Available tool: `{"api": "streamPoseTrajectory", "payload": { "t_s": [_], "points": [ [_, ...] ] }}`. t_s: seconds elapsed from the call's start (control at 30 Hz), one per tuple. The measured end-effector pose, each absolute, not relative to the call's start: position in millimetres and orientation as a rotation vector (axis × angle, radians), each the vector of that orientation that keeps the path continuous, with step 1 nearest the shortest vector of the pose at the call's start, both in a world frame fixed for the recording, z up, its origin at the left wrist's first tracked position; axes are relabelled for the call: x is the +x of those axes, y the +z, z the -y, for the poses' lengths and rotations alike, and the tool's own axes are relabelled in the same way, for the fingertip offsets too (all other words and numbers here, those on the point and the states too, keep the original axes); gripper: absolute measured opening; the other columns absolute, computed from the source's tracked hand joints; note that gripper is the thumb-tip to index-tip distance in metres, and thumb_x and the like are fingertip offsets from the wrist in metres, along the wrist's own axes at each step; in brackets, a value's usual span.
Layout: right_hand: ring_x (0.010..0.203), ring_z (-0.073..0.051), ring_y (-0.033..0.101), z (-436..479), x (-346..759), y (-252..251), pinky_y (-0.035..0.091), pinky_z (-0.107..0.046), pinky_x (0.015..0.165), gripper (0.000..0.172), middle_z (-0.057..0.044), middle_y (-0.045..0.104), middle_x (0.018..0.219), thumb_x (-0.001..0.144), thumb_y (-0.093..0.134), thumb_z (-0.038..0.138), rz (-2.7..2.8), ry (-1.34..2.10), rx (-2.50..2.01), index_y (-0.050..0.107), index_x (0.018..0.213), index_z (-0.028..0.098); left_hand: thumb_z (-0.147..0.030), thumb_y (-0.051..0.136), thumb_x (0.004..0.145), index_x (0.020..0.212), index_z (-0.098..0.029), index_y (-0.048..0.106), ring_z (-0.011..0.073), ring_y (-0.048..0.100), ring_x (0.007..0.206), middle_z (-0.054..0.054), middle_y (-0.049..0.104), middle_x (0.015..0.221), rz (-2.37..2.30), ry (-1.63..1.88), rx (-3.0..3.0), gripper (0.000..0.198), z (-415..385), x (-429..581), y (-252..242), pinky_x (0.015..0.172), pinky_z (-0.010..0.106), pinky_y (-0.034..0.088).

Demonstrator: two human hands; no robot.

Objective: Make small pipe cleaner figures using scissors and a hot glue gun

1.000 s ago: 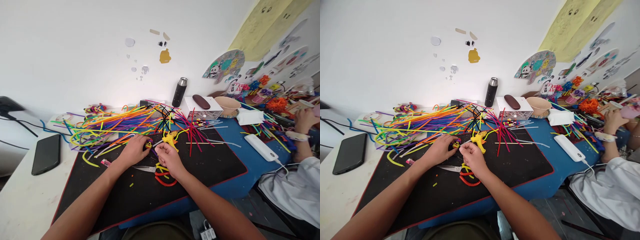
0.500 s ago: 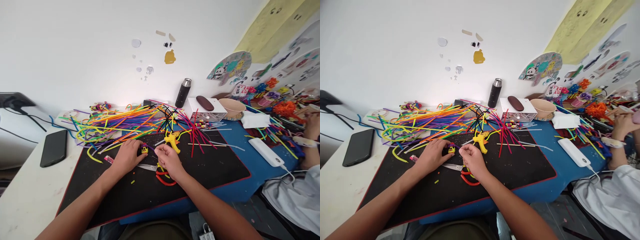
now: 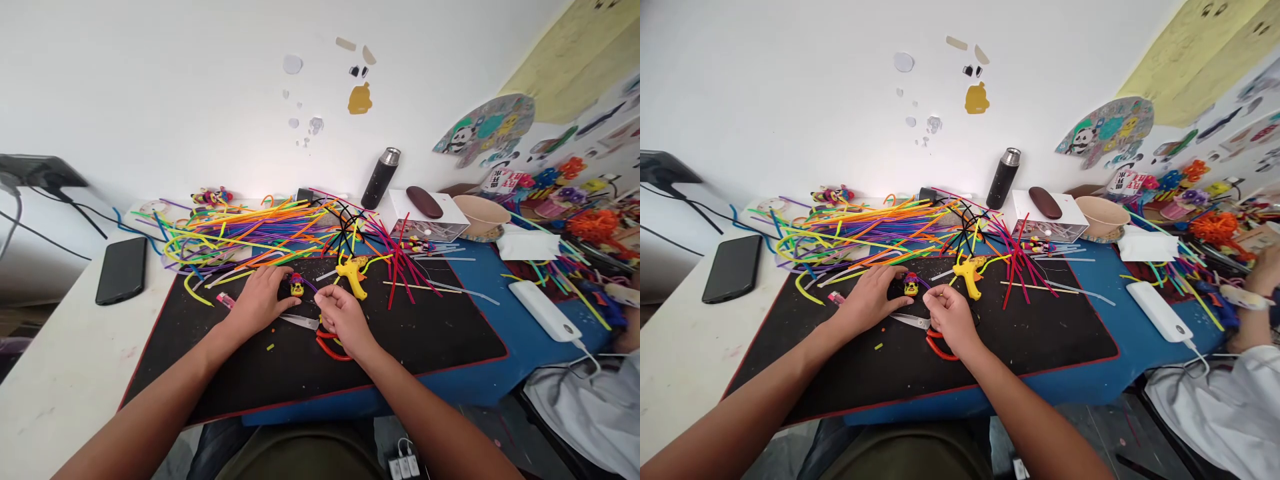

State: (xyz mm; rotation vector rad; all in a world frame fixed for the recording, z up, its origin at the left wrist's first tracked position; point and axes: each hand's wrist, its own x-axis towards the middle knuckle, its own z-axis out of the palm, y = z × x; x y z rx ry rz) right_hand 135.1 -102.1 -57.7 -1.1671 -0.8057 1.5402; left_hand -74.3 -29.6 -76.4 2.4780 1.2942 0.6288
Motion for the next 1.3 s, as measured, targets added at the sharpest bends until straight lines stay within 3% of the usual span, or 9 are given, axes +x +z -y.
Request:
{"api": "streamPoseTrajectory", "payload": {
  "t_s": [0.27, 0.4, 0.6, 0.8, 1.17, 1.3],
  "points": [
    [0.04, -0.005, 0.025, 99.6, 133.4, -54.1, 0.02, -0.02, 0.041, 0.037, 0.014, 0.038, 0.048, 0.078, 0.083, 0.05, 0.822, 1.546, -1.154, 0.061, 0.083, 0.021, -0.036, 0.065, 0.103, 0.105, -0.021, 0.068, 0.0263, 0.066, 0.101, 0.007, 0.073, 0.102, -1.137, 0.913, 2.352, 0.015, 43.5, -73.1, -44.8, 0.093, 0.041, 0.052],
    [0.039, -0.005, 0.026, 97.2, 135.3, -51.9, 0.019, -0.021, 0.04, 0.036, 0.014, 0.038, 0.048, 0.08, 0.082, 0.05, 0.869, 1.546, -1.161, 0.061, 0.084, 0.021, -0.033, 0.066, 0.102, 0.101, -0.023, 0.071, 0.0232, 0.066, 0.098, 0.004, 0.075, 0.098, -0.997, 0.871, 2.237, 0.011, 59.1, -66.1, -35.5, 0.091, 0.037, 0.051],
    [0.041, -0.006, 0.029, 96.1, 137.1, -47.1, 0.02, -0.021, 0.04, 0.034, 0.011, 0.042, 0.053, 0.083, 0.081, 0.05, 0.983, 1.507, -1.189, 0.062, 0.084, 0.021, -0.038, 0.063, 0.102, 0.093, -0.024, 0.073, 0.0206, 0.065, 0.088, 0.001, 0.074, 0.088, -0.991, 0.767, 1.996, 0.019, 64.2, -59.9, -26.7, 0.084, 0.033, 0.05],
    [0.043, -0.008, 0.032, 94.9, 137.7, -46.0, 0.023, -0.022, 0.041, 0.031, 0.011, 0.042, 0.054, 0.085, 0.079, 0.049, 1.033, 1.451, -1.202, 0.063, 0.086, 0.022, -0.047, 0.067, 0.095, 0.095, -0.024, 0.075, 0.0228, 0.068, 0.087, 0.004, 0.076, 0.092, -1.083, 0.718, 1.824, 0.025, 58.6, -55.6, -25.0, 0.082, 0.034, 0.053],
    [0.043, -0.007, 0.031, 92.1, 137.8, -40.9, 0.024, -0.022, 0.041, 0.03, 0.011, 0.042, 0.055, 0.088, 0.078, 0.048, 1.059, 1.456, -1.177, 0.063, 0.087, 0.022, -0.054, 0.066, 0.093, 0.085, -0.021, 0.073, 0.0215, 0.067, 0.082, 0.003, 0.075, 0.085, -1.038, 0.677, 1.678, 0.035, 54.4, -50.6, -14.3, 0.08, 0.031, 0.053],
    [0.043, -0.007, 0.031, 89.9, 139.0, -40.7, 0.024, -0.022, 0.041, 0.032, 0.01, 0.042, 0.057, 0.087, 0.078, 0.051, 1.041, 1.454, -1.159, 0.063, 0.088, 0.022, -0.056, 0.07, 0.09, 0.089, -0.021, 0.076, 0.0233, 0.07, 0.086, 0.004, 0.078, 0.09, -1.006, 0.686, 1.63, 0.036, 51.6, -49.3, -13.3, 0.085, 0.033, 0.056]
  ]
}}
